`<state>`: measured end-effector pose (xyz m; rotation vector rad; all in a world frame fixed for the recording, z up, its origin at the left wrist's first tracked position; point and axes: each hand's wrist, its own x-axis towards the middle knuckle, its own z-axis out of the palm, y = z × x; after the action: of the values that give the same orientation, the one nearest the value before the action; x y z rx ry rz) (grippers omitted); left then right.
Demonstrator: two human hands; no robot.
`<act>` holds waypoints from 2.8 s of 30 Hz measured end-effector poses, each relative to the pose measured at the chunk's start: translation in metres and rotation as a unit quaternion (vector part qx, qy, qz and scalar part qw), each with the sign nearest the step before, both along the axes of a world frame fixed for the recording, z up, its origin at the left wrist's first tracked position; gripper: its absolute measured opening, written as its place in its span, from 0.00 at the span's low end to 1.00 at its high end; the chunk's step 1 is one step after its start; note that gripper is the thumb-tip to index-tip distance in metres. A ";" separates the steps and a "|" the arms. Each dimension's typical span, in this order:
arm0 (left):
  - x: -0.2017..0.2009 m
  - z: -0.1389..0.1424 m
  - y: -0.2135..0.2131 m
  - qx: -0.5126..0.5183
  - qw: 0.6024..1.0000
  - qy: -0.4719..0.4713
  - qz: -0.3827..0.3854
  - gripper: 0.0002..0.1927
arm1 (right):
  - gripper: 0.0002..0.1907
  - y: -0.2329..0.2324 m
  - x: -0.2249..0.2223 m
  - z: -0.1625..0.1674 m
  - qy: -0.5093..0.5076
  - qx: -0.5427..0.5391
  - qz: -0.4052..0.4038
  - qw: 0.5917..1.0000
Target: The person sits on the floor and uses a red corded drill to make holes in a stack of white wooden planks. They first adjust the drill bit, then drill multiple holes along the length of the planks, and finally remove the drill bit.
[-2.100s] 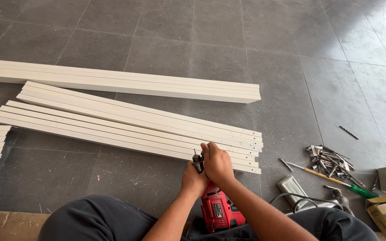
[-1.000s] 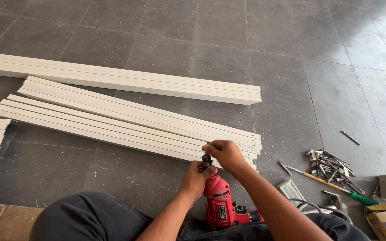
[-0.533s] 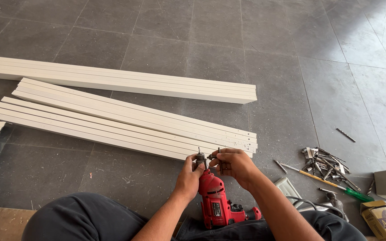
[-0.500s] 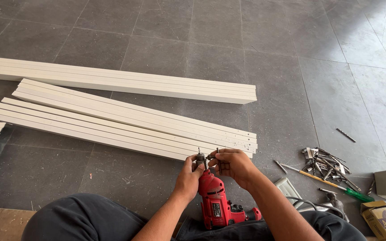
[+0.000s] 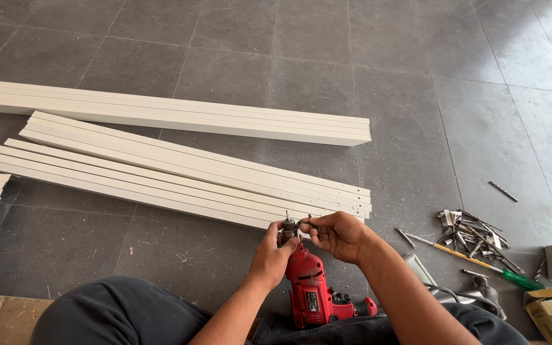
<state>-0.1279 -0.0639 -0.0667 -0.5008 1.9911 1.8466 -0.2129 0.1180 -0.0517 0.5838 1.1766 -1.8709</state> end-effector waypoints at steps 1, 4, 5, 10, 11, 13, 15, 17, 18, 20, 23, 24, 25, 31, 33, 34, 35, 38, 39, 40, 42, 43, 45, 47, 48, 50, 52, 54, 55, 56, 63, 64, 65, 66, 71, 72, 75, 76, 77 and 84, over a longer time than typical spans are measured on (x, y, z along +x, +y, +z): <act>0.000 0.001 0.000 -0.009 1.000 -0.002 -0.005 0.25 | 0.12 -0.001 0.002 0.003 0.013 0.009 0.010 1.000; 0.000 0.002 0.000 -0.001 1.000 0.027 0.005 0.26 | 0.13 -0.006 0.004 0.013 0.062 0.026 0.052 0.996; 0.001 0.001 0.001 -0.005 1.000 0.019 0.001 0.27 | 0.13 -0.007 0.005 0.015 0.052 0.027 0.050 0.997; 0.000 -0.009 0.001 -0.037 0.999 0.014 -0.006 0.28 | 0.12 -0.011 0.007 0.010 0.108 0.091 0.080 0.987; -0.001 -0.011 0.000 -0.001 1.000 0.013 0.008 0.27 | 0.12 -0.013 0.008 0.008 0.178 0.132 0.115 0.968; 0.000 -0.015 -0.001 0.069 0.997 0.010 0.037 0.25 | 0.12 -0.017 0.012 0.002 0.310 0.206 0.182 0.910; -0.001 -0.016 -0.003 0.099 0.993 0.018 0.058 0.25 | 0.11 -0.020 0.014 0.000 0.413 0.280 0.222 0.837; 0.000 -0.016 -0.004 0.096 0.993 0.014 0.069 0.24 | 0.09 -0.020 0.015 0.001 0.518 0.348 0.280 0.730; 0.001 -0.015 -0.005 0.077 0.995 0.005 0.069 0.23 | 0.08 -0.018 0.015 0.003 0.569 0.377 0.316 0.659; 0.002 -0.012 -0.005 0.048 0.997 -0.010 0.067 0.22 | 0.08 -0.014 0.016 0.009 0.663 0.399 0.352 0.526; 0.004 -0.006 -0.001 0.024 0.997 -0.034 0.063 0.23 | 0.12 -0.005 0.022 0.016 0.773 0.380 0.336 0.381; 0.004 -0.004 -0.001 0.018 0.997 -0.035 0.061 0.23 | 0.12 -0.004 0.024 0.018 0.803 0.374 0.310 0.347; 0.004 -0.002 0.000 0.012 0.997 -0.037 0.060 0.23 | 0.12 -0.003 0.026 0.018 0.829 0.365 0.285 0.312; 0.006 0.005 0.000 0.065 0.996 -0.014 0.060 0.25 | 0.14 -0.018 0.015 0.013 0.400 0.406 0.195 0.798; 0.004 0.008 0.000 0.094 0.994 -0.019 0.058 0.29 | 0.19 -0.018 0.010 0.015 0.302 0.348 0.221 0.860; 0.005 0.010 0.000 0.107 0.992 -0.024 0.058 0.32 | 0.23 -0.018 0.010 0.016 0.250 0.315 0.233 0.885; 0.005 0.011 -0.001 0.111 0.992 -0.029 0.055 0.33 | 0.24 -0.017 0.009 0.017 0.249 0.300 0.237 0.890; 0.005 0.018 -0.001 0.121 0.991 -0.037 0.042 0.36 | 0.28 -0.014 0.008 0.020 0.237 0.268 0.253 0.899; 0.006 0.020 -0.002 0.122 0.991 -0.033 0.037 0.36 | 0.28 -0.014 0.008 0.020 0.232 0.266 0.262 0.898; 0.005 0.022 -0.002 0.122 0.992 -0.029 0.031 0.37 | 0.28 -0.014 0.007 0.020 0.227 0.264 0.271 0.897; 0.004 0.026 -0.002 0.101 0.994 -0.041 0.029 0.38 | 0.26 -0.016 0.007 0.017 0.231 0.259 0.252 0.904; 0.004 0.028 -0.002 0.091 0.994 -0.048 0.028 0.38 | 0.25 -0.017 0.007 0.015 0.232 0.256 0.242 0.907; 0.003 0.032 -0.001 0.049 0.997 -0.041 0.047 0.38 | 0.24 -0.021 0.012 0.011 0.244 0.272 0.217 0.906; 0.003 0.036 0.002 0.014 0.997 -0.036 0.072 0.36 | 0.22 -0.026 0.020 0.009 0.247 0.285 0.183 0.908; 0.003 0.037 0.003 -0.001 0.995 -0.035 0.088 0.35 | 0.22 -0.030 0.023 0.008 0.246 0.289 0.162 0.911; 0.004 0.039 0.004 -0.029 0.993 -0.038 0.108 0.33 | 0.20 -0.038 0.030 0.010 0.251 0.300 0.135 0.910; 0.005 0.040 0.006 -0.053 0.991 -0.043 0.115 0.31 | 0.19 -0.043 0.035 0.015 0.269 0.316 0.121 0.902; 0.005 0.038 0.007 -0.086 0.990 -0.049 0.097 0.28 | 0.19 -0.047 0.034 0.020 0.275 0.364 0.147 0.878; 0.006 0.036 0.007 -0.103 0.989 -0.053 0.088 0.27 | 0.20 -0.048 0.034 0.023 0.276 0.387 0.160 0.865; 0.006 0.033 0.008 -0.102 0.990 -0.054 0.080 0.26 | 0.20 -0.048 0.033 0.025 0.277 0.388 0.168 0.863; 0.006 0.009 0.003 0.021 0.998 0.006 0.059 0.21 | 0.23 -0.036 0.021 0.020 0.283 0.313 0.188 0.887; 0.006 0.007 0.002 0.044 0.997 0.019 0.053 0.21 | 0.24 -0.034 0.018 0.018 0.295 0.295 0.187 0.889; 0.005 0.006 0.001 0.064 0.996 0.008 0.057 0.21 | 0.24 -0.032 0.015 0.016 0.286 0.287 0.200 0.892; 0.004 0.005 0.001 0.084 0.995 -0.003 0.060 0.21 | 0.24 -0.029 0.013 0.015 0.277 0.281 0.212 0.894; 0.003 0.007 0.007 -0.065 0.997 0.001 0.042 0.27 | 0.25 -0.024 0.010 0.010 0.262 0.263 0.222 0.902; 0.002 0.008 0.007 -0.066 0.997 -0.003 0.039 0.28 | 0.25 -0.024 0.010 0.009 0.254 0.274 0.221 0.901; 0.000 0.006 0.005 -0.045 0.999 0.006 0.031 0.27 | 0.25 -0.024 0.009 0.011 0.259 0.269 0.218 0.901; 0.000 0.005 0.004 -0.034 0.999 0.011 0.029 0.27 | 0.24 -0.024 0.008 0.012 0.266 0.260 0.216 0.903; 0.000 0.003 0.002 -0.024 0.999 0.018 0.024 0.27 | 0.24 -0.024 0.008 0.013 0.264 0.262 0.220 0.902; -0.001 -0.011 0.005 0.040 0.999 0.000 0.015 0.28 | 0.23 -0.031 0.016 0.023 0.282 0.336 0.234 0.868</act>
<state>-0.1285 -0.0589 -0.0781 -0.5084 1.9113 1.9354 -0.1967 0.0866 -0.0289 0.0561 2.1708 -1.2000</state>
